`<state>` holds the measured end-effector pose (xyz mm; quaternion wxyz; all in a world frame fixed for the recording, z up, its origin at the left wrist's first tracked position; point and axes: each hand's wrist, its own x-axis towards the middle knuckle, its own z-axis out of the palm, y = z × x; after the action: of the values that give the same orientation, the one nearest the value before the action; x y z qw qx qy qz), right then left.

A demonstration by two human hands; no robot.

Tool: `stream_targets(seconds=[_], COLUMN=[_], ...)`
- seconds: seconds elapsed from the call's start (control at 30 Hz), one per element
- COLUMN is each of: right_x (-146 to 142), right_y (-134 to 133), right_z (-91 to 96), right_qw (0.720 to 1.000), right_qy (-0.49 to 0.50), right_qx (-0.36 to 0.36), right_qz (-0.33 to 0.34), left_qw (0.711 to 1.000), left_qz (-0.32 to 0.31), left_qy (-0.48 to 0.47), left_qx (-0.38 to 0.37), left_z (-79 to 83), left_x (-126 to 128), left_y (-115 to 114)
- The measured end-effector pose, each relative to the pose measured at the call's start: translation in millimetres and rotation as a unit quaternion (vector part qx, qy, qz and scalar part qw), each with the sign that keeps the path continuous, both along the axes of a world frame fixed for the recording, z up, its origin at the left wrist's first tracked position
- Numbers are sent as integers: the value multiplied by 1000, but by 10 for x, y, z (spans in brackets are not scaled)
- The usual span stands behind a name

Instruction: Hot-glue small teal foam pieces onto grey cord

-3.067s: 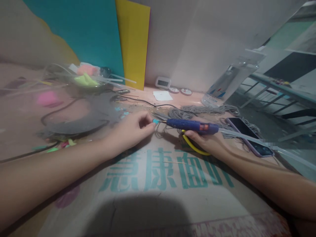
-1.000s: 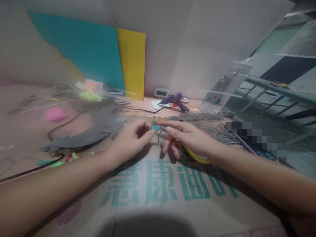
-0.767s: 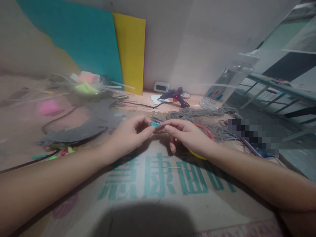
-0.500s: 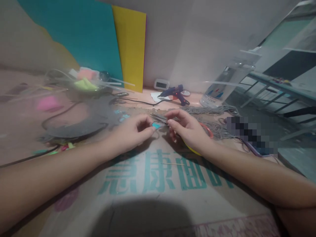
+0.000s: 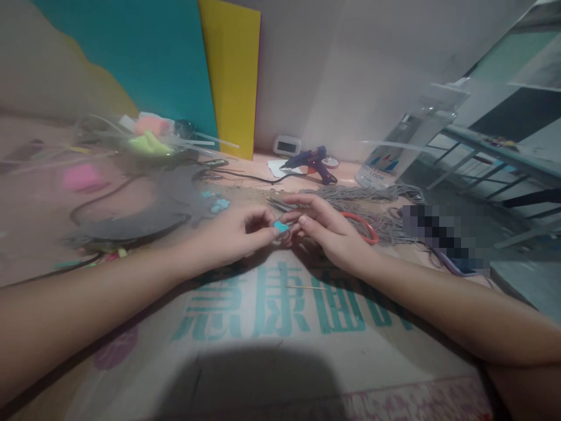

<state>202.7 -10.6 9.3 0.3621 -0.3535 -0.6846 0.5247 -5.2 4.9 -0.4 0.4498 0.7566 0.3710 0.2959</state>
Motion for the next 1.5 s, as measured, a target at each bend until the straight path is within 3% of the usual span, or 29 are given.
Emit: stream_targets(seconds=[0.1,0.27,0.37,0.47,0.57,0.9,1.07,1.17,1.3,1.5], right_x=[-19,10,45,47,13,-69,-73,-66,-61,-75], right_y=[36,81,84,65,45,14,7,-3,-26,-27], right_z=[-4,-31,-28,-5,15,30,46,44,40,26], right_qw=[1000,991,989,990,988,989,993,994,992,988], right_qy=[-11,-24,-12,-83,-118,-91,-58,-68,-108,-142], right_qx=[-2,83,52,18,32,17,-15,-25,-18,21], right_qz=[-14,-103,-137,-114,-90,-118,-97,-85,-65,-52], left_qw=[1000,998,995,992,991,990,985,990,992,996], left_qz=[7,54,93,119,124,96,77,70,105,26], left_qy=[-9,-8,-25,-21,-24,32,56,44,-45,-12], left_qx=[-2,-38,-31,23,42,100,142,116,58,83], left_z=[8,35,46,52,55,23,12,-21,-47,-12], left_x=[1,14,17,13,15,43,38,22,-10,-34], left_y=[-9,-44,-56,-54,-60,-127,-120,-106,-71,-33])
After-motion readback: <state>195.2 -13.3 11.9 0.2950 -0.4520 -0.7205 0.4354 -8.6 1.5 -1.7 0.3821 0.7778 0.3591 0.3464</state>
